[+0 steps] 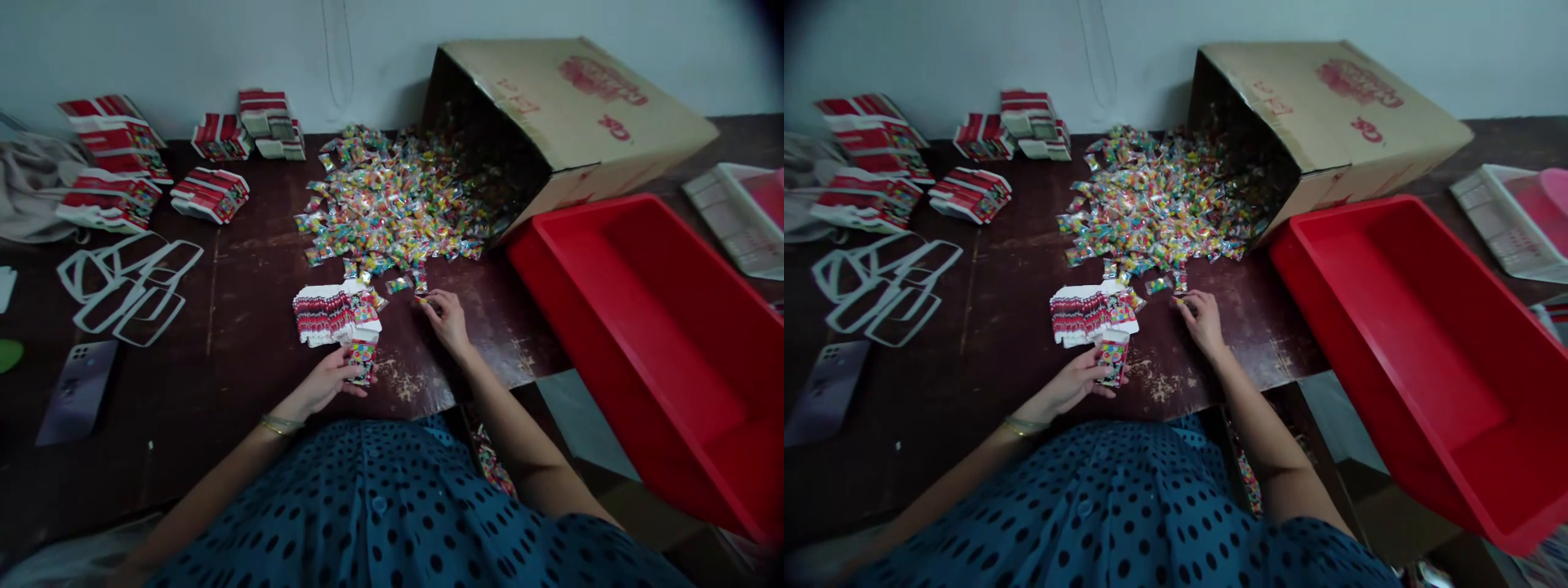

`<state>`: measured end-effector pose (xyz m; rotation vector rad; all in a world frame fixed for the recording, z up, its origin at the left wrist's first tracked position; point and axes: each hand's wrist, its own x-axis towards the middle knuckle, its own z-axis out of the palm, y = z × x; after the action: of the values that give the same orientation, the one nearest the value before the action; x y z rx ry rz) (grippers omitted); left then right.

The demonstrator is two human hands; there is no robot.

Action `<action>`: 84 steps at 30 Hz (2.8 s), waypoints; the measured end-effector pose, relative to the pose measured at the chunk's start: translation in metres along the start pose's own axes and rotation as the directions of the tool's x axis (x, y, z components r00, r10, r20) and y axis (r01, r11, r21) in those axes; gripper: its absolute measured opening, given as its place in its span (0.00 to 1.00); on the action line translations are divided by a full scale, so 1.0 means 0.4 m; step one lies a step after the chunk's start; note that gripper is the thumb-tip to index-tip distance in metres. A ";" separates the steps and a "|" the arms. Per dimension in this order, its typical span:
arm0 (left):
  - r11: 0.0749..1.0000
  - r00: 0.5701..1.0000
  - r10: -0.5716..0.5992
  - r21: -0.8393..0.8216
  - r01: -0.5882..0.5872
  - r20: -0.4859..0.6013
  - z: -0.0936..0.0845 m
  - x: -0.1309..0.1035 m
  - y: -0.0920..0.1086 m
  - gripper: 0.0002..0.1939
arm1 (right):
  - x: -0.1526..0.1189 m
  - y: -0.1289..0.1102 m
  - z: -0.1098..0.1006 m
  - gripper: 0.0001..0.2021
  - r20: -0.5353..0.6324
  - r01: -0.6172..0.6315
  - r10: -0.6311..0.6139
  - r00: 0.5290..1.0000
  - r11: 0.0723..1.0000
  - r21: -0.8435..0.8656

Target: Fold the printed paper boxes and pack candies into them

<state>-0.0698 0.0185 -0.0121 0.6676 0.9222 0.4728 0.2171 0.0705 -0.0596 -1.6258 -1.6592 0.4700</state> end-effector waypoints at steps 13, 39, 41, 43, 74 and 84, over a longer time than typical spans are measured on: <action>0.976 0.994 0.086 0.193 -0.097 0.066 0.079 0.050 -0.005 0.30 | 0.013 -0.228 -0.099 0.06 0.493 0.126 -0.256 0.832 0.952 0.280; 0.948 0.964 0.257 0.209 -0.239 -0.066 0.038 0.066 0.009 0.18 | -0.049 -0.264 0.017 0.15 0.582 -0.284 -0.138 0.802 0.768 0.573; 0.968 0.970 0.219 0.148 -0.203 -0.104 0.034 0.064 0.016 0.18 | -0.057 -0.274 0.011 0.13 0.537 -0.173 -0.216 0.815 0.794 0.583; 0.974 0.973 0.196 0.143 -0.178 -0.121 0.030 0.062 0.027 0.18 | -0.062 -0.279 0.007 0.14 0.490 -0.109 -0.238 0.839 0.808 0.579; 0.990 0.999 0.049 -0.133 -0.046 0.019 -0.048 -0.005 -0.009 0.22 | -0.055 -0.199 0.090 0.11 0.390 0.561 -0.562 0.729 0.818 0.128; 0.997 0.984 0.036 -0.068 -0.048 -0.174 0.047 0.029 -0.051 0.12 | -0.098 -0.271 0.082 0.09 0.307 0.248 -0.320 0.896 0.936 0.252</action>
<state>-0.0460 0.0056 -0.0249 0.5876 1.0509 0.6059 0.1156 0.0273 -0.0132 -1.1668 -1.9943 0.7817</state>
